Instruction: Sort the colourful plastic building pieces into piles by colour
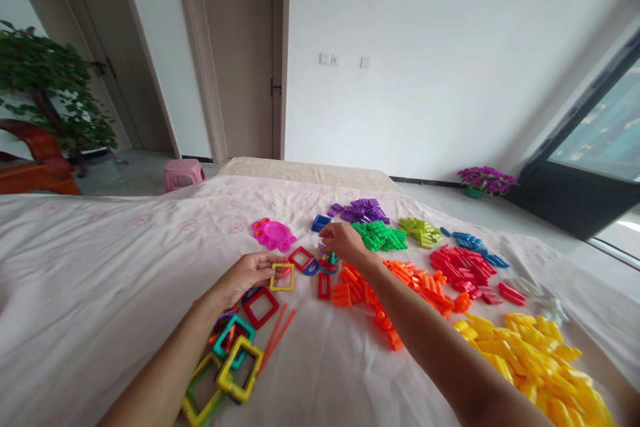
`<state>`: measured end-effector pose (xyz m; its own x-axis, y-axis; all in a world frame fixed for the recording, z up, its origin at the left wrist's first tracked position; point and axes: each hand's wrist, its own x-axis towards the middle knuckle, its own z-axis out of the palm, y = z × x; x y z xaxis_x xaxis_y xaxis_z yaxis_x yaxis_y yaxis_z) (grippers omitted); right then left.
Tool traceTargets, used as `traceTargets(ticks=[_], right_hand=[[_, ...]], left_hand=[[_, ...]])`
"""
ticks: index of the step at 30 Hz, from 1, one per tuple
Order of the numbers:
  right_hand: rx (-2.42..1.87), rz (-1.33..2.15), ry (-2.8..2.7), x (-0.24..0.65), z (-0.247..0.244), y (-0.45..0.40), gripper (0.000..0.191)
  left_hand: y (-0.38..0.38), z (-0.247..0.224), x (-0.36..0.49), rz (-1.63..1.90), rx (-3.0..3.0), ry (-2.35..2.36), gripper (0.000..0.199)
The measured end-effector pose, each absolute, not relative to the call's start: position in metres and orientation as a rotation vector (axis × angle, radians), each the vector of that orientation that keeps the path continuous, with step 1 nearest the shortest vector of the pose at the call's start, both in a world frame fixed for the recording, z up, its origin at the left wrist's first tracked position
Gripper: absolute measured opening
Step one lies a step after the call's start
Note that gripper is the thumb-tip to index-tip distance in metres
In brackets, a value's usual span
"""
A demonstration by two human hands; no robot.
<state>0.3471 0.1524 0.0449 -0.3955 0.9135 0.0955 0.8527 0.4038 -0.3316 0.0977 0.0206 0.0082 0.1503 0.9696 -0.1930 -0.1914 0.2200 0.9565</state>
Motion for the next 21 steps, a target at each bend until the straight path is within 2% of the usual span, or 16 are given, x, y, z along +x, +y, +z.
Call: traceTargets(ticks=[3,7,11,17,21], right_hand=[[-1.58,0.278,-2.506,0.357,0.044,0.138,0.028],[-1.63,0.17,-2.593,0.354,0.035,0.138,0.044],[-1.582,0.225,-2.668,0.343,0.027,0.147,0.032],[-1.497,0.385,-2.642,0.353,0.022,0.162,0.022],[-1.419,0.441,-2.548,0.355,0.018,0.163,0.031]], left_hand=[[0.022,0.006,0.104,1.038,1.036,1.114,0.047],[0.024,0.002,0.108,0.992,1.141,1.174,0.047],[0.023,-0.002,0.105,0.925,1.251,1.189,0.052],[0.027,0.0,0.1,1.013,1.395,1.322,0.042],[0.029,0.003,0.098,1.116,1.413,1.355,0.04]])
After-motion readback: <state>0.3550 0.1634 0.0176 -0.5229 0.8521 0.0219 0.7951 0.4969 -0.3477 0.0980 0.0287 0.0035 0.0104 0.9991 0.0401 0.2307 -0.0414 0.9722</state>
